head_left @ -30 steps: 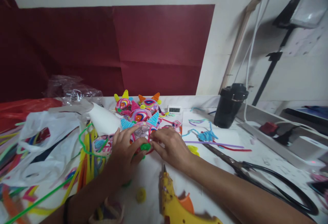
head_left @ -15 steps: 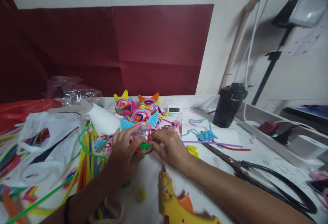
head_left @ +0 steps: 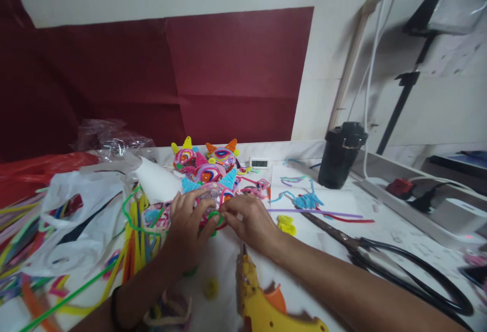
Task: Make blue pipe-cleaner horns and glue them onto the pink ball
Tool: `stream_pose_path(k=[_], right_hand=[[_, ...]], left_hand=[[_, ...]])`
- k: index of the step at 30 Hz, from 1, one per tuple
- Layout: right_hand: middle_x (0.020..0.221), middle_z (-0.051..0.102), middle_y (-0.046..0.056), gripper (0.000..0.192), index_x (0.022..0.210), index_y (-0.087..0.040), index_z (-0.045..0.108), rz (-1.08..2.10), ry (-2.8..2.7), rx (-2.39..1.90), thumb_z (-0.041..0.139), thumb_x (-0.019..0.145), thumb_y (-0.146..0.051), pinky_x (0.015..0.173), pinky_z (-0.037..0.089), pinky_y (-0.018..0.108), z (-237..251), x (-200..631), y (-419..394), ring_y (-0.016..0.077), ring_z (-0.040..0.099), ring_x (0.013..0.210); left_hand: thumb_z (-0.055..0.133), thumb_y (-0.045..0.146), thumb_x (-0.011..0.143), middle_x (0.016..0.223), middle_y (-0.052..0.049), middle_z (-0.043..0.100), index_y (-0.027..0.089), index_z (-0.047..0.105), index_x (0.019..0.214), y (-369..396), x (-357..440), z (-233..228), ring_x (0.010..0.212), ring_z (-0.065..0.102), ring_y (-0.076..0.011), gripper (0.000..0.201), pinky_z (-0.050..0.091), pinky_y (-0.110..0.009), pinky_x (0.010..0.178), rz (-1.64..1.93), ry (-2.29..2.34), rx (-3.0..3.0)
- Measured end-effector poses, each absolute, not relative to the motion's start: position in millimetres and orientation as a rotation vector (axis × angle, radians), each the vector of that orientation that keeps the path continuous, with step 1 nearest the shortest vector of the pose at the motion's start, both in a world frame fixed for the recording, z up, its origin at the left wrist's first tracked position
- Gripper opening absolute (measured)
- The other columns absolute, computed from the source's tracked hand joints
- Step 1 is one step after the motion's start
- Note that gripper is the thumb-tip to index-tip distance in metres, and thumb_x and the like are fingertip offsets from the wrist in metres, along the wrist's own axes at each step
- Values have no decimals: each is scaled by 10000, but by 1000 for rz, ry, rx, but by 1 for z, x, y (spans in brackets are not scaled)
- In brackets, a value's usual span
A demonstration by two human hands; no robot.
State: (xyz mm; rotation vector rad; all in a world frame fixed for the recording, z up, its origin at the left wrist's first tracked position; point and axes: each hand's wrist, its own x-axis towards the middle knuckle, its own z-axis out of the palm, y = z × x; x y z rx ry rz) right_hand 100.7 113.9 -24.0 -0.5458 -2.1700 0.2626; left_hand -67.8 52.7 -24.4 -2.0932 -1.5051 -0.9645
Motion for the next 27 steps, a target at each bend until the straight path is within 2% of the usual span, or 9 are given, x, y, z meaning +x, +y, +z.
stream_pose_path(k=[5, 12, 16, 22, 27], right_hand=[[703, 658, 12, 99, 768, -188, 618, 235, -2176, -533, 581, 804, -104, 685, 404, 251, -26, 100, 114, 149, 601, 679], [771, 696, 32, 85, 786, -179, 620, 191, -2190, -547, 575, 814, -112, 726, 387, 283, -27, 100, 112, 176, 632, 756], [771, 696, 44, 89, 802, -168, 630, 122, -2219, -524, 559, 832, -124, 728, 375, 294, -28, 100, 112, 185, 625, 759], [729, 669, 43, 116, 792, -164, 628, -12, -2240, -516, 532, 846, -128, 715, 353, 298, -29, 99, 110, 181, 585, 728], [683, 636, 36, 157, 751, -162, 608, -126, -2227, -498, 501, 862, -136, 681, 330, 300, -32, 99, 110, 172, 550, 691]], left_hand=[[516, 300, 849, 1163, -86, 556, 233, 547, 1035, 54, -67, -23, 1097, 487, -267, 200, 340, -497, 973, -989, -1522, -2102], [526, 352, 841, 1209, -101, 550, 198, 471, 1255, 58, -67, -17, 1119, 481, -281, 445, 370, -468, 955, -959, -1585, -2128], [532, 374, 836, 1186, -110, 527, 195, 442, 1317, 59, -68, -16, 1101, 483, -288, 521, 384, -465, 938, -952, -1613, -2124], [510, 367, 860, 1180, -88, 524, 276, 518, 1279, 58, -71, -15, 1068, 483, -286, 430, 381, -482, 908, -827, -1539, -2170], [509, 353, 863, 1139, -99, 518, 271, 596, 1189, 57, -73, -15, 1056, 478, -303, 347, 364, -526, 909, -779, -1498, -2153]])
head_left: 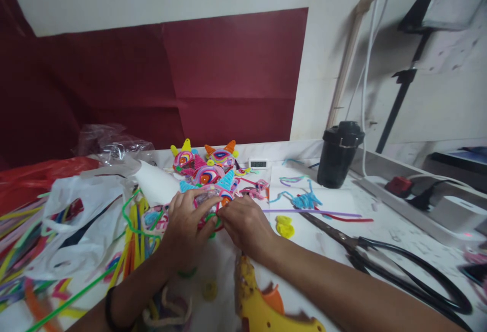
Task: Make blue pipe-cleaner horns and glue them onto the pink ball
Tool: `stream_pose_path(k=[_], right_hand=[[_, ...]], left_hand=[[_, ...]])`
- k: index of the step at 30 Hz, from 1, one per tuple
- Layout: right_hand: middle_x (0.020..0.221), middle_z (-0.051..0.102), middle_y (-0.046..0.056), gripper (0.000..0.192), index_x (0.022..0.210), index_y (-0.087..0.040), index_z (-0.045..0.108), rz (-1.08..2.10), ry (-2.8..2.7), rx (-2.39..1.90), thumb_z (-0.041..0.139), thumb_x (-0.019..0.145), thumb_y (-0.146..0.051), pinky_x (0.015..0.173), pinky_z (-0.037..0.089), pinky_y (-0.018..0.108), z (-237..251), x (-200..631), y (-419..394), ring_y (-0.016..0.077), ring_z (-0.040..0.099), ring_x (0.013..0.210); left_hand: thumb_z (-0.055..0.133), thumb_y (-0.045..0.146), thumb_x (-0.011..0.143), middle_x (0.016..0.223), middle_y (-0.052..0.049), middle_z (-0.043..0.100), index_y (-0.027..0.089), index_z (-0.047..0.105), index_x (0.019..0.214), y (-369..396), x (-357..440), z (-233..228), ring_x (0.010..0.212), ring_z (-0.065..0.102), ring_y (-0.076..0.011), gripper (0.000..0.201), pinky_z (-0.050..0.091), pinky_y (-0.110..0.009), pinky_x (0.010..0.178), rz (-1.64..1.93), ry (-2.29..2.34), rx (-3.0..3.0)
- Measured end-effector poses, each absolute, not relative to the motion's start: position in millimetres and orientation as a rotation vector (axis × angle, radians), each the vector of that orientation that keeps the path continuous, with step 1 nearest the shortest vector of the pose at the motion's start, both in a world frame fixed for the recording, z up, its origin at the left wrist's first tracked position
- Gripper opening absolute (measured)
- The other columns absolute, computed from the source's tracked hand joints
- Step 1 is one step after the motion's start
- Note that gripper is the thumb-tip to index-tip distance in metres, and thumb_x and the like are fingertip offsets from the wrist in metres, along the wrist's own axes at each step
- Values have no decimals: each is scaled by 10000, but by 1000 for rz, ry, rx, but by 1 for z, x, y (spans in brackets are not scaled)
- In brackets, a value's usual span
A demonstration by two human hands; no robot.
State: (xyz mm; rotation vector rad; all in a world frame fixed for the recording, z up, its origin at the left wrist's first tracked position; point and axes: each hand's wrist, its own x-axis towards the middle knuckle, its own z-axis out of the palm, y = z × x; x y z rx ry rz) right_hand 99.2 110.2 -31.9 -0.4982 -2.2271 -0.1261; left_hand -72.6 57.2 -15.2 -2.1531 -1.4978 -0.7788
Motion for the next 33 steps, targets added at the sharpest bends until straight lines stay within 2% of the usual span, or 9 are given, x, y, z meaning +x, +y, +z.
stream_pose_path(k=[6, 13, 26, 33], right_hand=[[675, 614, 35, 159, 784, -152, 609, -322, -2222, -438, 486, 885, -141, 657, 295, 326, -32, 100, 111, 174, 507, 675], [624, 549, 24, 281, 713, -141, 573, -551, -2197, -239, 395, 927, -104, 623, 273, 342, -29, 102, 111, 162, 425, 614], [588, 550, 23, 277, 680, -133, 574, -485, -2206, -211, 400, 886, -71, 617, 281, 338, -29, 102, 109, 153, 436, 581], [587, 557, 23, 240, 761, -125, 603, -468, -2219, -191, 399, 879, -79, 632, 294, 343, -31, 103, 111, 165, 451, 594]], left_hand=[[500, 351, 869, 1137, -102, 509, 271, 606, 1156, 56, -73, -17, 1065, 470, -304, 317, 317, -576, 949, -762, -1490, -2134], [510, 368, 861, 1120, -103, 518, 265, 622, 1128, 56, -75, -18, 1061, 476, -304, 308, 300, -586, 963, -785, -1460, -2122], [499, 364, 868, 1151, -102, 513, 273, 623, 1104, 56, -78, -19, 1087, 479, -302, 281, 287, -599, 969, -802, -1483, -2142], [508, 360, 865, 1157, -105, 523, 261, 631, 1087, 57, -80, -18, 1090, 489, -296, 271, 328, -558, 948, -794, -1470, -2150]])
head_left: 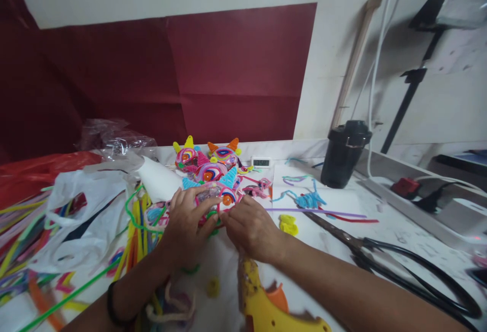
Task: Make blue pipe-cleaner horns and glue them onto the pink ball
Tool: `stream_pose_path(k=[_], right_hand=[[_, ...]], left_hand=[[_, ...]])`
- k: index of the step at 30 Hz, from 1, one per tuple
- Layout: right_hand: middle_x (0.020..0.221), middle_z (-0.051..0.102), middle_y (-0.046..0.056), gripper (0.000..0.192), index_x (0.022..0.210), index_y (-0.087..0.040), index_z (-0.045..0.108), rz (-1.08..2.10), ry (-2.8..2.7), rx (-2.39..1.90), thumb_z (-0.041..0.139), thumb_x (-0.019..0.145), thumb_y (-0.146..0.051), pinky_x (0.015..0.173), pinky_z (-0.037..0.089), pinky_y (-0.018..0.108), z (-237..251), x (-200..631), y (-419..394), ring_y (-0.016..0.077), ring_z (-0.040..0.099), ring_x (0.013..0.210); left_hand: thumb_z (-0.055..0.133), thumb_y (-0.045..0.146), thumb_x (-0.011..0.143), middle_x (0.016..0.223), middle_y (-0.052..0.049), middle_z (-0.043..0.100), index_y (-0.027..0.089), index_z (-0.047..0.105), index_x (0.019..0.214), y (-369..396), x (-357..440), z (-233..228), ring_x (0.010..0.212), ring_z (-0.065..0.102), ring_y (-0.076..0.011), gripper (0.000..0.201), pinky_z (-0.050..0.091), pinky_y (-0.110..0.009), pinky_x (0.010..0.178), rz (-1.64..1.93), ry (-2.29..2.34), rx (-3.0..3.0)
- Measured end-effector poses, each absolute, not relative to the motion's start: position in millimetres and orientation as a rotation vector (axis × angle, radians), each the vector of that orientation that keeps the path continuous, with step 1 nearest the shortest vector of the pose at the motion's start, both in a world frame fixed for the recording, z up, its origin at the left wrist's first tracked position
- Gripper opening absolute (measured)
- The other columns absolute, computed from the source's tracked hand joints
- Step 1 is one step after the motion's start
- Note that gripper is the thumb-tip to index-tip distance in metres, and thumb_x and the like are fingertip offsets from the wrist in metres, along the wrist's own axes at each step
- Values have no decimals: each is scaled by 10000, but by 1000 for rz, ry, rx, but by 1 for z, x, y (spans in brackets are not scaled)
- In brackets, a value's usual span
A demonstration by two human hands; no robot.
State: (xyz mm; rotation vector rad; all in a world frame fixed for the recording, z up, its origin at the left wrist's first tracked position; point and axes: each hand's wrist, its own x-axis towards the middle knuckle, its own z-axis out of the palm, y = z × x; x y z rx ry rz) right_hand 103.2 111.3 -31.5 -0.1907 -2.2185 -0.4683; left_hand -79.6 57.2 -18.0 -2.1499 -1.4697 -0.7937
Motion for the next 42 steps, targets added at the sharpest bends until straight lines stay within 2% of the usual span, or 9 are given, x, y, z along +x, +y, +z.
stream_pose_path(k=[7, 22, 29, 33, 38, 42], right_hand=[[599, 543, 14, 216, 741, -116, 594, -625, -2243, -103, 451, 901, -93, 625, 281, 345, -27, 109, 116, 154, 434, 580], [627, 569, 24, 290, 710, -131, 609, -767, -2308, 2, 420, 928, -103, 602, 257, 353, -15, 116, 120, 160, 439, 590], [661, 625, 36, 182, 792, -148, 622, -311, -2249, -281, 474, 893, -184, 680, 320, 332, -23, 112, 120, 162, 527, 658], [686, 661, 27, 144, 769, -166, 609, -61, -2223, -399, 529, 884, -199, 718, 347, 302, -28, 106, 119, 152, 579, 677], [665, 648, 1, 115, 728, -171, 599, 110, -2172, -512, 590, 843, -178, 686, 368, 268, -30, 101, 116, 128, 566, 617], [597, 603, -20, 172, 652, -172, 565, 220, -2134, -579, 589, 818, -133, 615, 368, 239, -29, 99, 112, 112, 538, 560]], left_hand=[[501, 355, 866, 1145, -105, 528, 255, 644, 1070, 56, -78, -16, 1079, 487, -296, 269, 340, -561, 943, -809, -1468, -2150], [498, 361, 863, 1154, -110, 539, 260, 649, 1071, 56, -77, -17, 1091, 497, -300, 275, 288, -591, 990, -780, -1470, -2147], [521, 346, 855, 1163, -101, 527, 268, 638, 1083, 55, -78, -18, 1092, 493, -287, 268, 275, -591, 1003, -788, -1455, -2149], [527, 337, 851, 1179, -101, 520, 275, 632, 1103, 55, -78, -18, 1107, 484, -290, 281, 272, -596, 1004, -773, -1460, -2151], [531, 335, 846, 1181, -107, 523, 262, 642, 1086, 56, -78, -20, 1107, 487, -293, 274, 271, -594, 1007, -774, -1447, -2139], [517, 317, 850, 1191, -115, 519, 258, 635, 1103, 55, -77, -20, 1114, 484, -297, 285, 274, -596, 1004, -778, -1437, -2143]])
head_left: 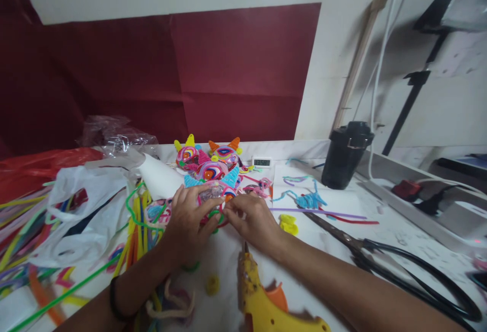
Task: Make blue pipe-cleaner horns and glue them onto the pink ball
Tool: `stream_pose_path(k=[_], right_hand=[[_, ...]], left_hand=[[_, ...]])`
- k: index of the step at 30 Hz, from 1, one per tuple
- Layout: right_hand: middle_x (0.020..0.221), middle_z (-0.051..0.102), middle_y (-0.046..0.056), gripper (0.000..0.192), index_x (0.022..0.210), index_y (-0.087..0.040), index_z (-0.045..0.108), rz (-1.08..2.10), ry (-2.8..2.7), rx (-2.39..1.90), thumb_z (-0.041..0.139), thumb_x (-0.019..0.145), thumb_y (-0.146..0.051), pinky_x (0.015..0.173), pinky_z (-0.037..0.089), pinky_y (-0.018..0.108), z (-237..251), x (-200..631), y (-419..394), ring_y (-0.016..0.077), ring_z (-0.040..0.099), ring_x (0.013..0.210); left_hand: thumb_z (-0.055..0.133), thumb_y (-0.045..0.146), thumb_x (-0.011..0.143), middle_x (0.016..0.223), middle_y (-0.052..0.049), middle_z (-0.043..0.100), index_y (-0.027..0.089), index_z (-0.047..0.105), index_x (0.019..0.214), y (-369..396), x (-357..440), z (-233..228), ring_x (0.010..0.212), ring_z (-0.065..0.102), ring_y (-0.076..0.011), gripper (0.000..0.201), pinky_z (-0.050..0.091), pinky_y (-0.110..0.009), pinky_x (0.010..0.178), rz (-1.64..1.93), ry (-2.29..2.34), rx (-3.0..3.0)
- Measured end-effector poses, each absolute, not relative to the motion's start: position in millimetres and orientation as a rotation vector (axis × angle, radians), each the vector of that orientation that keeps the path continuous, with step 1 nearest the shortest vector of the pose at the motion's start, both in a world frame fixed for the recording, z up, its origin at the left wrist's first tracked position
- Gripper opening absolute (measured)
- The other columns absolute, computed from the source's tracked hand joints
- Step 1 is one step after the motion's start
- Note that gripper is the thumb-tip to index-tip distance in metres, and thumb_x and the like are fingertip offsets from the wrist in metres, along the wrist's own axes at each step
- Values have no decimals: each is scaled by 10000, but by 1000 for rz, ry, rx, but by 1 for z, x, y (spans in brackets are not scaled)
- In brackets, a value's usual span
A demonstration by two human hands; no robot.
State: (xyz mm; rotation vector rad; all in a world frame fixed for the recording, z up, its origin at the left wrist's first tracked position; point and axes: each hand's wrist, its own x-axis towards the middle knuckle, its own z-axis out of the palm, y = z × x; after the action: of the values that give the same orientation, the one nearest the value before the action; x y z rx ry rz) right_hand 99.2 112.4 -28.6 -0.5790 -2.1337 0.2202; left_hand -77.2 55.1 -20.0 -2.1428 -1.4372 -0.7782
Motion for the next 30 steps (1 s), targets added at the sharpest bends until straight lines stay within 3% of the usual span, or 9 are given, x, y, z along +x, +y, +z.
stream_pose_path(k=[30], right_hand=[[607, 625, -12, 148, 658, -172, 578, 268, -2123, -659, 608, 799, -137, 591, 366, 241, -29, 96, 110, 119, 541, 563]], left_hand=[[509, 315, 863, 1189, -114, 505, 249, 636, 1100, 52, -75, -19, 1118, 486, -314, 277, 261, -607, 1011, -756, -1455, -2137]])
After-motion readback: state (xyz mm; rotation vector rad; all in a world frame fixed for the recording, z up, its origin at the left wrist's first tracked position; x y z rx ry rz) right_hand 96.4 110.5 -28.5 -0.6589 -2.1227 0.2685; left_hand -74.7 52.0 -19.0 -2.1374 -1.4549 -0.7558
